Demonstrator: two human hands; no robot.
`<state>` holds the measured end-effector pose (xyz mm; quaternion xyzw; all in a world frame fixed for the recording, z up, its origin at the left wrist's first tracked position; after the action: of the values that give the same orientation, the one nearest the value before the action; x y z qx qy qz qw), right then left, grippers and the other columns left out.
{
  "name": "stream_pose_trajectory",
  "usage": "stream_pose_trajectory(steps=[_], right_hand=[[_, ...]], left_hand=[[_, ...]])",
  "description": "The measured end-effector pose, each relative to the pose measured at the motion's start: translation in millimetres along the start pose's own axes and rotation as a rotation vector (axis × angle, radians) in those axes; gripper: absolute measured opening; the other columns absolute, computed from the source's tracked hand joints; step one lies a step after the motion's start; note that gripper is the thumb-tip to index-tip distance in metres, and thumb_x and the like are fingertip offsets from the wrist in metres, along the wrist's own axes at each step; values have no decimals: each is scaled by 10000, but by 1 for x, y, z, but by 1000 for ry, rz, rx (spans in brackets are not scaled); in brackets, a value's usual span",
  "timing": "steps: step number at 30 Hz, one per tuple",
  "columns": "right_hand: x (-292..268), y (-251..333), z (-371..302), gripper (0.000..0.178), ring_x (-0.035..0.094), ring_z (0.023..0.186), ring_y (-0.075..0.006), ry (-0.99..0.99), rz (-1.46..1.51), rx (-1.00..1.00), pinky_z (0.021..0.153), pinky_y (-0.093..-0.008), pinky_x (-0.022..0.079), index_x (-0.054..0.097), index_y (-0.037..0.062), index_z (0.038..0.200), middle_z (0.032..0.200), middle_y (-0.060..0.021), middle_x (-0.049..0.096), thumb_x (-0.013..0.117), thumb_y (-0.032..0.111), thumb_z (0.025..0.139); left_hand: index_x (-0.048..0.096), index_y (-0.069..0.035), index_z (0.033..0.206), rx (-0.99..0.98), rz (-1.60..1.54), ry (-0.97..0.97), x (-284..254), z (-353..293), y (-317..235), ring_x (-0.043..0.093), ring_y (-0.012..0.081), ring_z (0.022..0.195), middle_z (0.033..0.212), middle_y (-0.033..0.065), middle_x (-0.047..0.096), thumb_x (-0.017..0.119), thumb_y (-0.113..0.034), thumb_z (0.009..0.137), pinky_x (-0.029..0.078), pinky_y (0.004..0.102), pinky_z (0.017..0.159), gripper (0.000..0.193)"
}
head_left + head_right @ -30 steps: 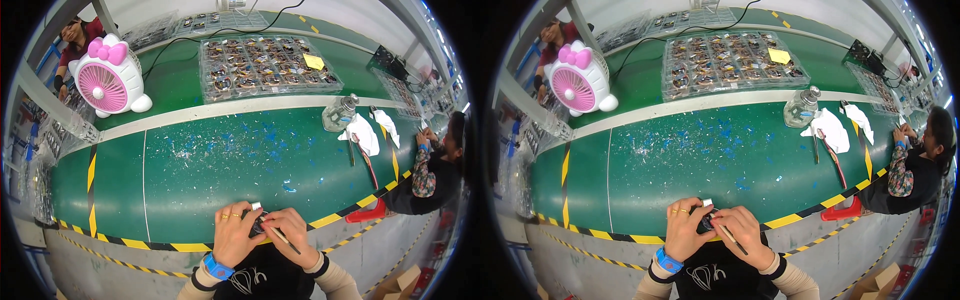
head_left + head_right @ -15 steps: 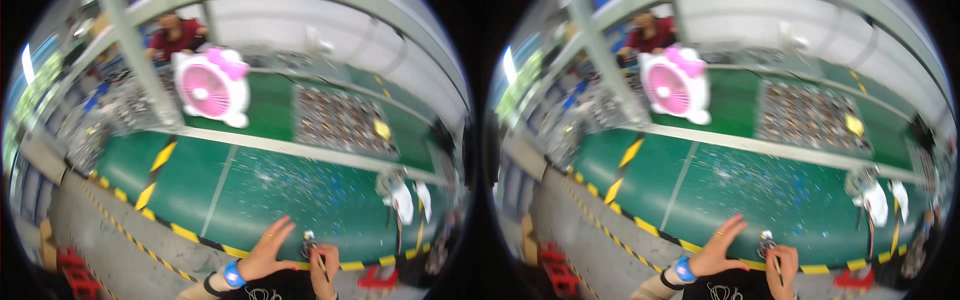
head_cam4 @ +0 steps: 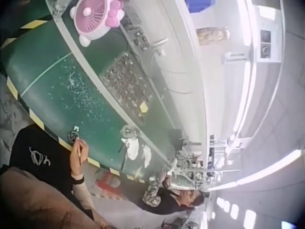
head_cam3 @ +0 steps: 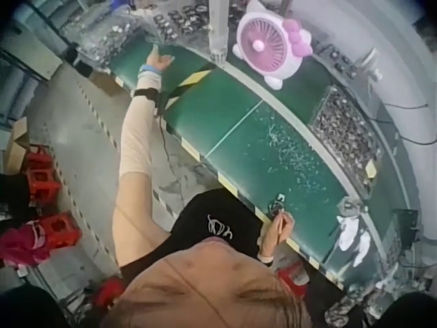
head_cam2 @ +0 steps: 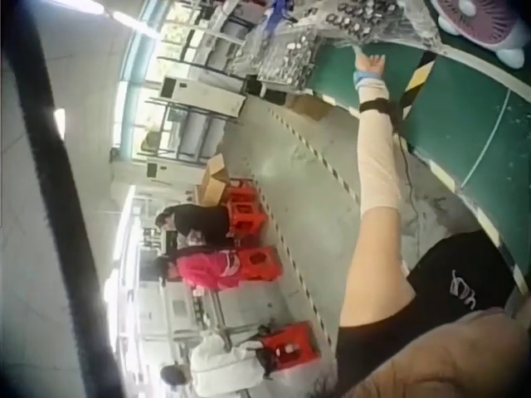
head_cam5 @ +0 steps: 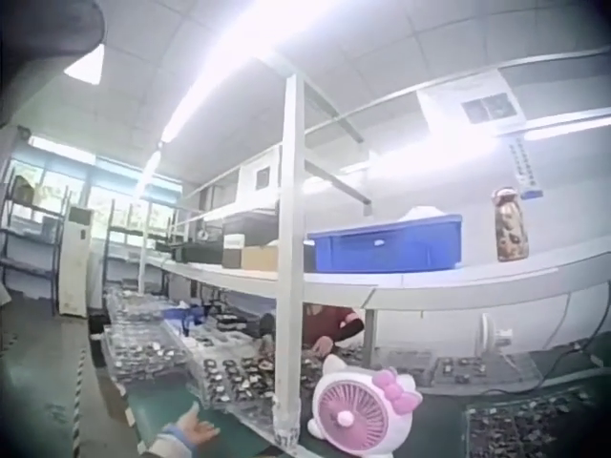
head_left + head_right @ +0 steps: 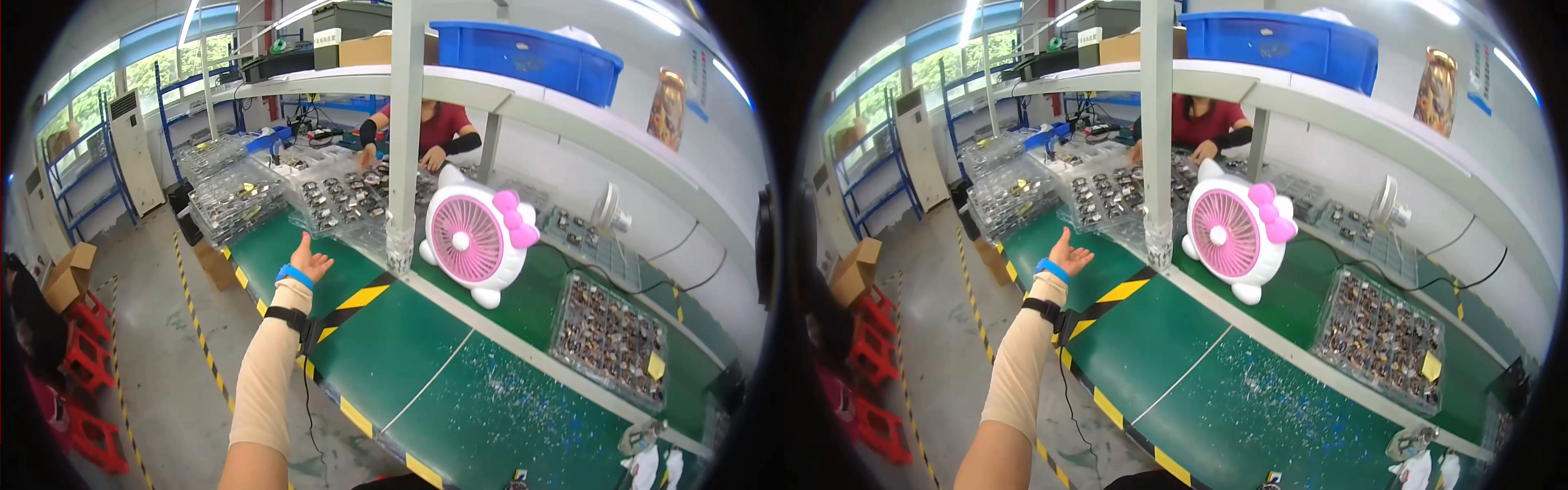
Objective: The person cleans a watch component with a brush, sets it down, and retrieves a tray of watch components. After placing a component on the table, they use the brush to clean another watch component and set it aside.
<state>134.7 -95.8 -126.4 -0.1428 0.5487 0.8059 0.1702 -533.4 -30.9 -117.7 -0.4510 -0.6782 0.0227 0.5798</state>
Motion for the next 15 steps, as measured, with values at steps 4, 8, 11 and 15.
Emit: stream_pose_trajectory(steps=[4, 8, 11, 15], right_hand=[[15, 12, 0, 112, 587, 879, -250, -15, -82, -24, 823, -354, 470, 580, -2, 921, 953, -149, 613, 643, 85, 889], [23, 0, 3, 152, 589, 858, -261, 1, -106, -12, 812, -366, 473, 589, 9, 926, 943, -155, 620, 668, 129, 877], [26, 4, 1, 169, 591, 855, -270, -4, -146, -2, 809, -373, 474, 594, 13, 927, 941, -161, 624, 679, 148, 870], [34, 4, 1, 175, 594, 862, -282, -17, -181, 11, 810, -384, 474, 599, 15, 921, 944, -171, 625, 680, 161, 869]], left_hand=[[59, -49, 1495, 34, -13, -28, 6, 64, -11, 305, 402, 1341, 1508, 235, 171, 665, -407, 871, 356, 568, 1041, 941], [198, -32, 1454, 94, 48, 38, -17, 130, -24, 443, 414, 1236, 1464, 236, 283, 648, -371, 889, 482, 539, 913, 798], [264, -15, 1422, 82, 97, 55, -20, 147, -20, 494, 423, 1183, 1432, 241, 335, 619, -318, 899, 525, 525, 867, 701], [318, 7, 1376, 30, 245, -27, -2, 130, -26, 514, 448, 1133, 1382, 264, 379, 532, -176, 911, 527, 542, 873, 544]])
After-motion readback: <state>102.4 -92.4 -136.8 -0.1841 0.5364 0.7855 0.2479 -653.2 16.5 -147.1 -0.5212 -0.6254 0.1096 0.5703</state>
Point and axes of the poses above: each hand's wrist, its own z-axis towards the middle knuckle, its own x-axis out of the palm, y = z × x, the point moved 4 cm from there along z, towards the middle knuckle
